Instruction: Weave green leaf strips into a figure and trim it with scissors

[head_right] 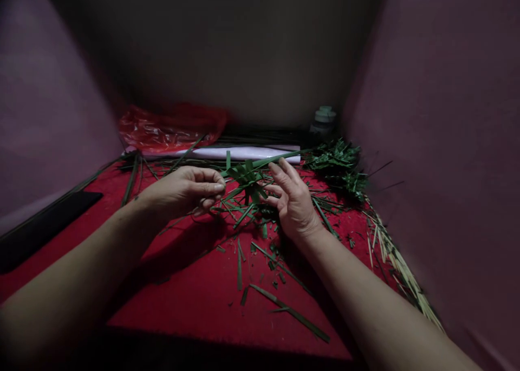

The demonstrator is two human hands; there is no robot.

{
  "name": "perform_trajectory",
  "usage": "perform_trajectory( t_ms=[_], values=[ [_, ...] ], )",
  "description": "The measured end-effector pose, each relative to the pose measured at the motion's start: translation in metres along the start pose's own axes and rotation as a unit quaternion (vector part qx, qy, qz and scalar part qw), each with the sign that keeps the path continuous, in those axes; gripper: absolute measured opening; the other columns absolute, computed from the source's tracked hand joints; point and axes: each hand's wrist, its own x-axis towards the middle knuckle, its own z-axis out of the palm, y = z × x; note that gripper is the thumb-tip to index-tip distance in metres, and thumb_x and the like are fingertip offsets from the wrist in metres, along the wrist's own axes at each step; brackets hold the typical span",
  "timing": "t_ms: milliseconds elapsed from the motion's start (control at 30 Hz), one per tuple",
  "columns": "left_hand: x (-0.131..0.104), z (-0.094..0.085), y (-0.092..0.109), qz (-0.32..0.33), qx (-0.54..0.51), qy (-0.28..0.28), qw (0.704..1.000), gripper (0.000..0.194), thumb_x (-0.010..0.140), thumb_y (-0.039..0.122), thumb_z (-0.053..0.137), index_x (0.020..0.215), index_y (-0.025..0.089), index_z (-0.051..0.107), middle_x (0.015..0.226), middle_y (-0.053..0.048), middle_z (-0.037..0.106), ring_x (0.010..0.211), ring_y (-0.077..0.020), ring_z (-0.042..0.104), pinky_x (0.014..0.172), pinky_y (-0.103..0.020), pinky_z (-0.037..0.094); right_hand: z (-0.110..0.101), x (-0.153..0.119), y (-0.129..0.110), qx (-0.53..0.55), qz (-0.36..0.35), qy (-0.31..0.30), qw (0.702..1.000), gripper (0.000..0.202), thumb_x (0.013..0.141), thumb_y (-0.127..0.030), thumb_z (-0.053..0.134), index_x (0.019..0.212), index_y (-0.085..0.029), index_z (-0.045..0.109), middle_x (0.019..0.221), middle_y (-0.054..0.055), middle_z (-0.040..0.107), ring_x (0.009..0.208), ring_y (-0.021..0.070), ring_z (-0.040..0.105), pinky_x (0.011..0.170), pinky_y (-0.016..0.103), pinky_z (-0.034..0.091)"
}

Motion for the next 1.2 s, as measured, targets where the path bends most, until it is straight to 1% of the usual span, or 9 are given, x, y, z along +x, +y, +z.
perform_trajectory(
  t_ms=[200, 333, 433, 567, 700, 800, 900, 1100, 1200],
  values=[
    [0.003, 0.017, -0.008, 0.000, -0.124, 0.010, 0.992, 0.009, 0.072, 0.017, 0.061, 0.074, 0.013, 0.054, 0.050, 0.004, 0.050, 0.037, -0.0051, 0.043, 0.032, -0.015, 0.037, 0.008, -0.006, 0.009, -0.016, -0.047, -0.019, 0.999, 0.065, 0.063, -0.024, 0.071, 0.121, -0.033, 0.044, 0.107, -0.001, 0.059, 0.083, 0.0123, 0.057, 0.077, 0.029, 0.045],
    [0.003, 0.034, -0.012, -0.002, -0.173, -0.024, 0.985, 0.005, 0.074, 0.015, 0.058, 0.072, 0.012, 0.055, 0.050, 0.003, 0.051, 0.037, -0.0050, 0.044, 0.032, -0.015, 0.037, 0.009, -0.006, 0.009, -0.008, -0.046, -0.029, 0.999, 0.055, 0.063, -0.021, 0.070, 0.115, -0.028, 0.052, 0.092, -0.001, 0.064, 0.074, 0.0133, 0.060, 0.070, 0.031, 0.049],
    [0.003, 0.039, -0.014, 0.013, -0.187, -0.039, 0.981, 0.004, 0.073, 0.015, 0.059, 0.073, 0.012, 0.056, 0.056, 0.001, 0.054, 0.044, -0.0069, 0.050, 0.039, -0.017, 0.042, 0.007, -0.004, 0.006, -0.001, -0.056, -0.018, 0.998, 0.052, 0.063, -0.020, 0.069, 0.112, -0.028, 0.054, 0.085, -0.002, 0.065, 0.067, 0.0123, 0.060, 0.066, 0.030, 0.050],
    [-0.001, 0.033, -0.012, 0.037, -0.087, -0.003, 0.995, 0.014, 0.067, 0.018, 0.065, 0.079, 0.013, 0.060, 0.064, 0.001, 0.057, 0.055, -0.0083, 0.054, 0.054, -0.021, 0.045, 0.008, -0.004, 0.003, 0.003, -0.071, -0.001, 0.997, 0.043, 0.063, -0.018, 0.070, 0.103, -0.026, 0.059, 0.077, -0.003, 0.066, 0.060, 0.0116, 0.060, 0.061, 0.029, 0.051],
    [-0.006, 0.029, -0.002, 0.051, 0.087, 0.023, 0.995, 0.013, 0.067, 0.024, 0.066, 0.072, 0.013, 0.062, 0.060, 0.003, 0.055, 0.052, -0.0055, 0.046, 0.050, -0.017, 0.035, 0.008, -0.003, -0.002, -0.007, -0.113, 0.025, 0.993, 0.039, 0.062, -0.016, 0.071, 0.098, -0.024, 0.060, 0.074, -0.004, 0.064, 0.056, 0.0094, 0.059, 0.056, 0.025, 0.050],
    [-0.010, 0.033, 0.004, 0.056, 0.135, 0.022, 0.989, 0.012, 0.069, 0.025, 0.064, 0.071, 0.013, 0.063, 0.056, 0.004, 0.053, 0.048, -0.0045, 0.042, 0.045, -0.017, 0.031, 0.008, -0.002, -0.006, -0.017, -0.124, 0.029, 0.992, 0.037, 0.061, -0.017, 0.071, 0.096, -0.023, 0.060, 0.077, -0.003, 0.065, 0.060, 0.0093, 0.060, 0.059, 0.025, 0.051],
    [-0.013, 0.040, 0.002, 0.060, 0.088, 0.019, 0.994, 0.012, 0.068, 0.024, 0.065, 0.075, 0.014, 0.063, 0.054, 0.004, 0.053, 0.044, -0.0051, 0.044, 0.043, -0.017, 0.034, 0.007, -0.001, -0.012, -0.025, -0.128, 0.027, 0.991, 0.036, 0.061, -0.018, 0.072, 0.094, -0.022, 0.059, 0.075, -0.004, 0.064, 0.058, 0.0092, 0.059, 0.057, 0.025, 0.052],
    [-0.014, 0.061, -0.012, 0.042, -0.144, -0.022, 0.988, 0.012, 0.069, 0.020, 0.063, 0.079, 0.016, 0.058, 0.049, 0.006, 0.050, 0.036, -0.0068, 0.047, 0.038, -0.019, 0.041, 0.003, 0.001, -0.029, -0.052, -0.096, -0.027, 0.994, 0.035, 0.061, -0.020, 0.072, 0.093, -0.020, 0.056, 0.073, -0.003, 0.061, 0.047, 0.0098, 0.056, 0.040, 0.026, 0.051],
    [-0.020, 0.071, -0.011, 0.025, -0.114, -0.025, 0.993, 0.011, 0.072, 0.020, 0.060, 0.081, 0.016, 0.057, 0.051, 0.005, 0.053, 0.041, -0.0081, 0.052, 0.044, -0.020, 0.045, -0.001, 0.000, -0.034, -0.073, -0.039, -0.063, 0.995, 0.035, 0.061, -0.018, 0.071, 0.092, -0.019, 0.055, 0.067, -0.004, 0.060, 0.044, 0.0102, 0.056, 0.036, 0.025, 0.050]
  ],
)
